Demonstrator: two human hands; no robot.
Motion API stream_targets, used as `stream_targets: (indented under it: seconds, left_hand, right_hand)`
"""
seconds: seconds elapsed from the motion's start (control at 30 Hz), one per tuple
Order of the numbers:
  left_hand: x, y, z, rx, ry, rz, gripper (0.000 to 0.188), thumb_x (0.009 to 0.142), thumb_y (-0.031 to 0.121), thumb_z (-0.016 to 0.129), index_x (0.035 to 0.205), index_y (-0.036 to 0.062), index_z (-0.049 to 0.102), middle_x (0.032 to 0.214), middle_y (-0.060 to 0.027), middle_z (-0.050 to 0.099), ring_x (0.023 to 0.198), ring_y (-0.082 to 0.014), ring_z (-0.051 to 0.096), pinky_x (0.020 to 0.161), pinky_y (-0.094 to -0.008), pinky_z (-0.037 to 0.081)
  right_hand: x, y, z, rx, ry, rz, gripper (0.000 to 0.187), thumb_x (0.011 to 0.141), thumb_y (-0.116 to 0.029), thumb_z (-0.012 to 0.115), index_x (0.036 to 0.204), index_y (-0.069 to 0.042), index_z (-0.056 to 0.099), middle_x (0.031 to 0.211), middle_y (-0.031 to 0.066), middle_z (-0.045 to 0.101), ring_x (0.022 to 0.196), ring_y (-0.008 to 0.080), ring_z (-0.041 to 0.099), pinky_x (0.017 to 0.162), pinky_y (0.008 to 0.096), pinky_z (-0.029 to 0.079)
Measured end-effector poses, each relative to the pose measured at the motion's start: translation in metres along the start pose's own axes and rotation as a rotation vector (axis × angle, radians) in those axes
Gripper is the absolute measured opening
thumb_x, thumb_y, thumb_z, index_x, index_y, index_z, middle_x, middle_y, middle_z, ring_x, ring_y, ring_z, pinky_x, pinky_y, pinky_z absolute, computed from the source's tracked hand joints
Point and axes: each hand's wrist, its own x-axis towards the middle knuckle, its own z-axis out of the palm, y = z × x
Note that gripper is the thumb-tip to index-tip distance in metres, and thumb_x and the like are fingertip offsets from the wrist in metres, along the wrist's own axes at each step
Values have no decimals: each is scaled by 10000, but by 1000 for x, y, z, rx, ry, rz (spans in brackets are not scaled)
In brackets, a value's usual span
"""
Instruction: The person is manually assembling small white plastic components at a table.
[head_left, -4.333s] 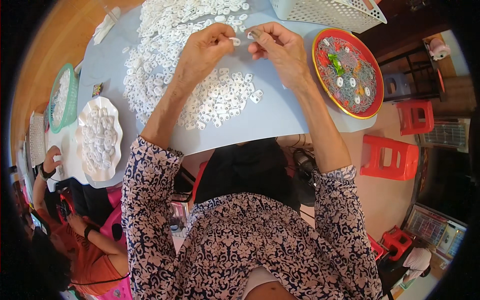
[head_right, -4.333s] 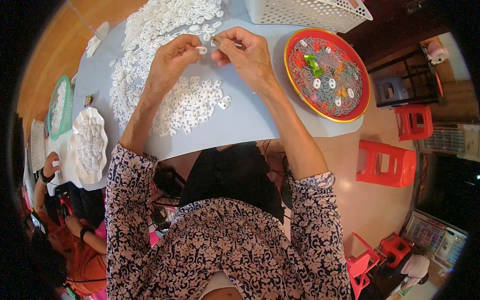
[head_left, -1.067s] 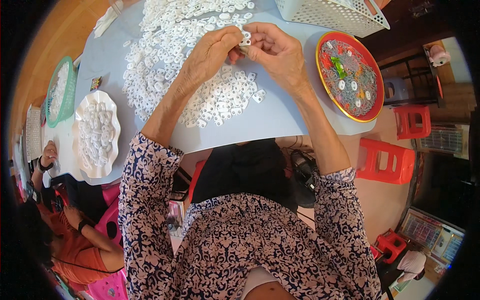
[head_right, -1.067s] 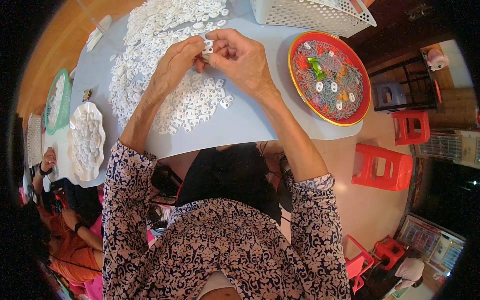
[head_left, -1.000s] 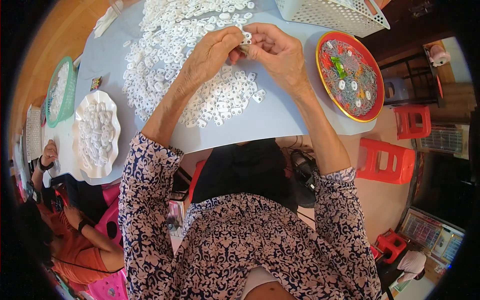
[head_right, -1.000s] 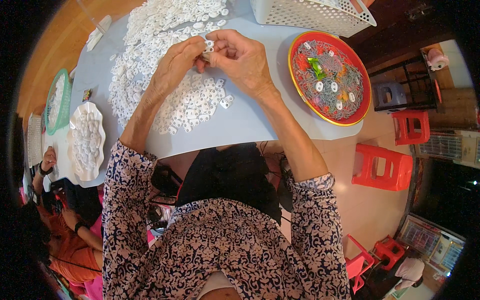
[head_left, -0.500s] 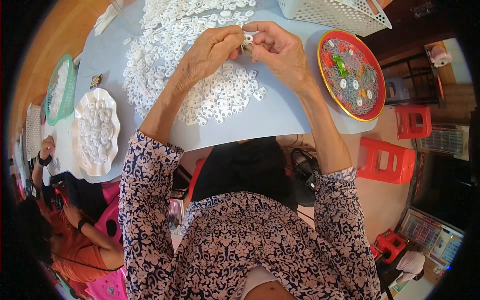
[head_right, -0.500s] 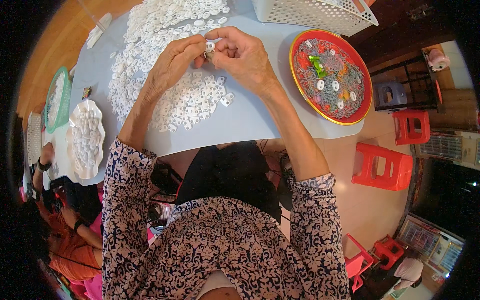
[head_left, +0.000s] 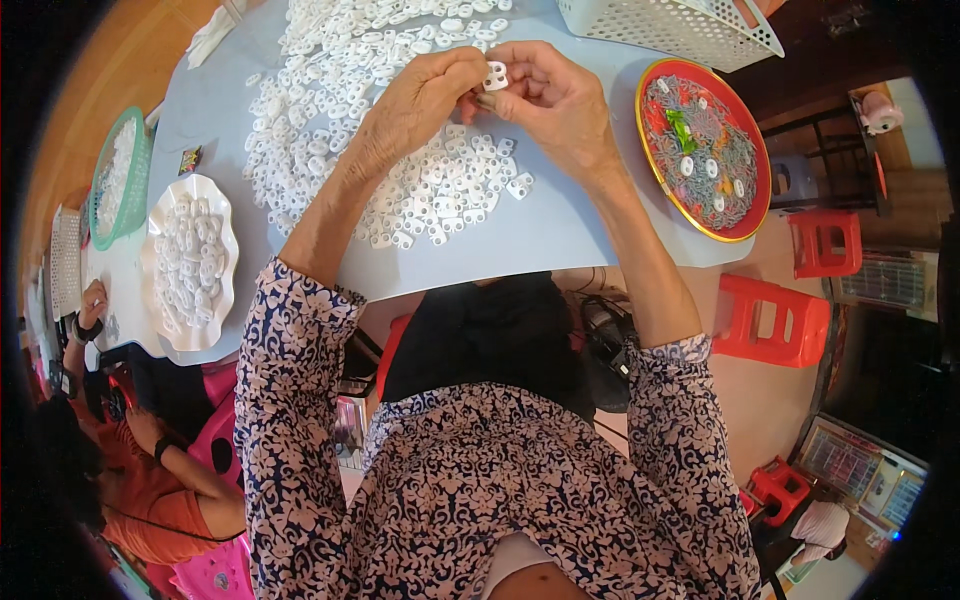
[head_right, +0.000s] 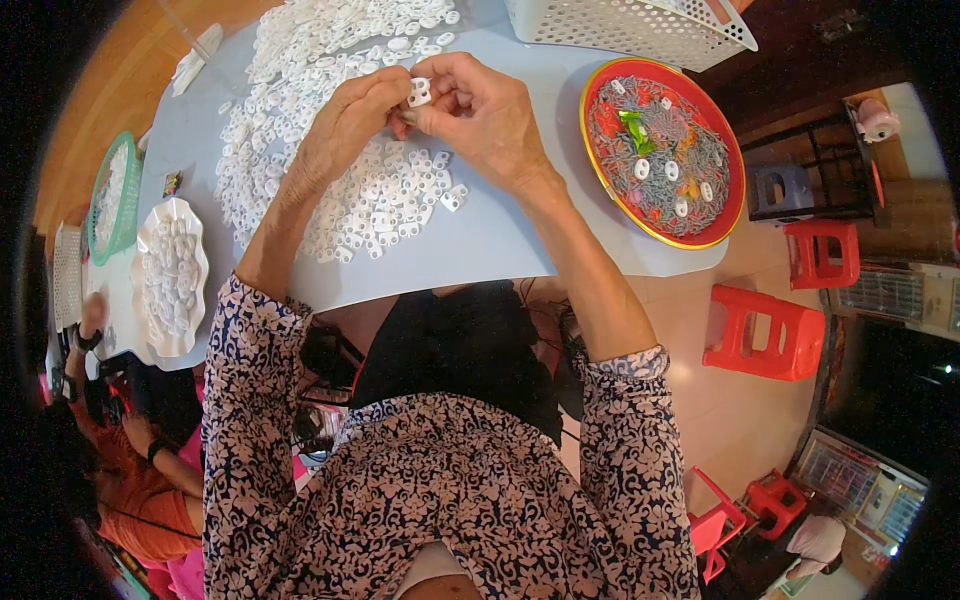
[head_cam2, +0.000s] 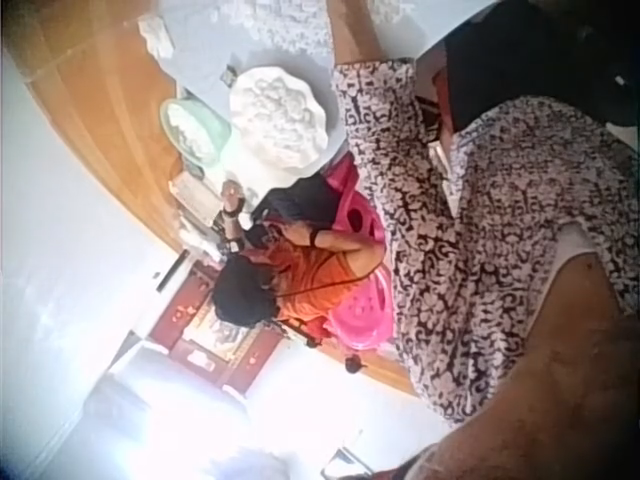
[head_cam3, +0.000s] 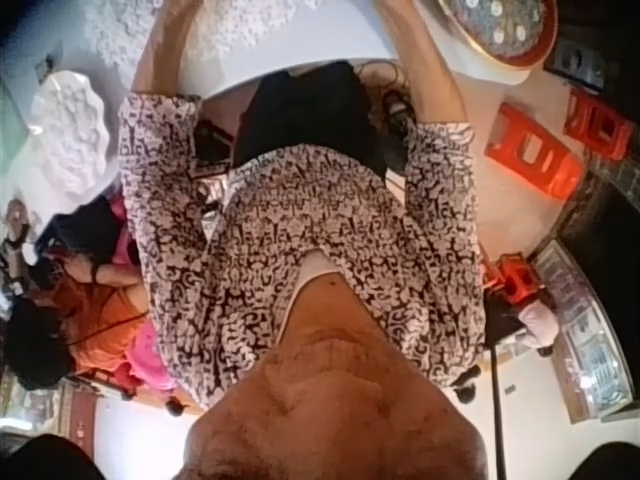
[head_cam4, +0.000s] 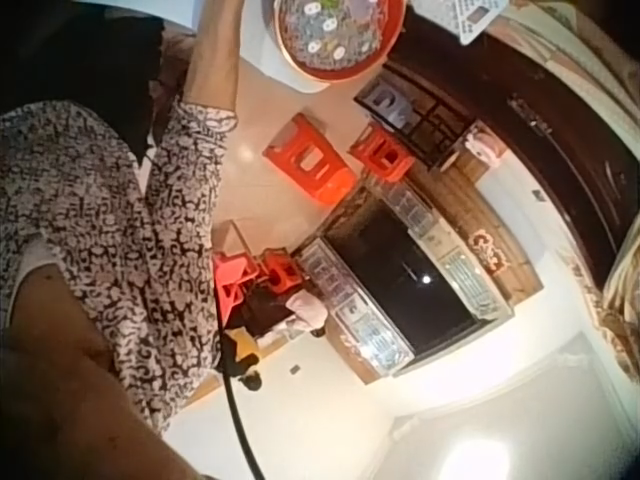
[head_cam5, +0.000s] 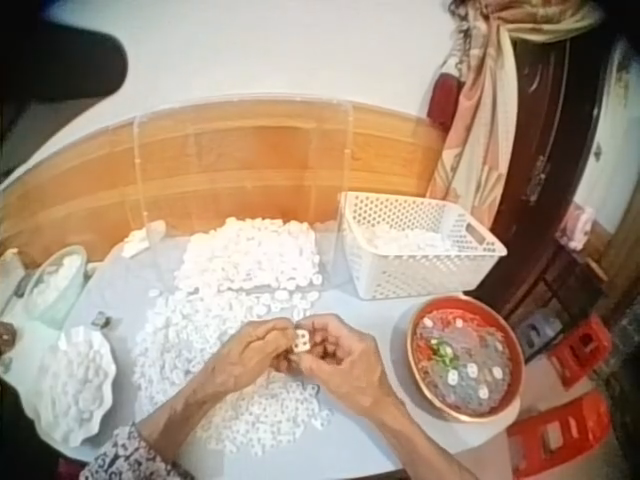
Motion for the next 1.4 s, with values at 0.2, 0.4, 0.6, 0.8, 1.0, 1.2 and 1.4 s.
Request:
stream_targets:
  seconds: [0.2, 0.4, 0.6, 0.8, 1.0, 1.2, 1.4]
  left_hand:
    - [-1, -4, 0, 123, 18, 16, 281, 914, 232, 410, 754, 25, 512, 640, -18, 498, 602, -92, 454, 566, -244, 399]
    - [-1, -5, 5, 139, 31, 60, 292, 907, 246, 400, 753, 25, 513, 627, -38, 493, 588, -102, 450, 559, -262, 405]
    - [-1, -7, 7, 119, 32, 68, 294, 900, 243, 393, 764, 19, 525, 607, -44, 486, 572, -111, 456, 561, -273, 406]
    - [-4, -1, 10, 126, 24, 65, 301, 893, 241, 398, 766, 9, 541, 602, -49, 492, 579, -119, 463, 562, -277, 404]
    - [-5, -1, 8, 91, -5, 21, 304, 894, 238, 394, 747, 8, 528, 614, -43, 483, 591, -122, 454, 563, -280, 392]
    - [-4, -5, 0, 168, 6, 99, 308, 907, 245, 382, 717, 24, 483, 622, -22, 467, 594, -114, 431, 560, -278, 373]
    - [-3, -3, 7, 176, -8, 88, 255, 921, 183, 417, 722, 33, 471, 635, -9, 477, 601, -97, 424, 551, -267, 364]
  right_hand:
    - [1, 0, 0, -281, 52, -141, 284, 737, -59, 711, 1001, -25, 611, 711, 31, 615, 630, 80, 594, 585, 221, 497]
    - [-2, -3, -3, -458, 58, -236, 241, 755, -97, 711, 955, -20, 600, 709, 73, 635, 624, 125, 628, 576, 241, 507]
    - [-3, -8, -1, -386, 43, -179, 184, 777, -86, 689, 914, -13, 590, 678, 76, 638, 603, 132, 638, 549, 246, 502]
    - [-4, -13, 0, -385, 35, -192, 136, 798, -81, 676, 865, -5, 586, 659, 84, 644, 582, 122, 636, 522, 242, 493]
    - [-5, -10, -2, -341, 5, -166, 125, 827, -93, 657, 882, 3, 599, 671, 59, 645, 590, 95, 612, 528, 231, 485]
    - [-1, -7, -2, 30, 27, 29, 138, 885, -91, 597, 971, 11, 631, 725, 18, 623, 637, 54, 552, 585, 192, 462]
    - [-1, -9, -2, -100, 84, 41, 122, 898, -79, 566, 939, 13, 633, 722, 18, 624, 635, 54, 552, 579, 193, 457]
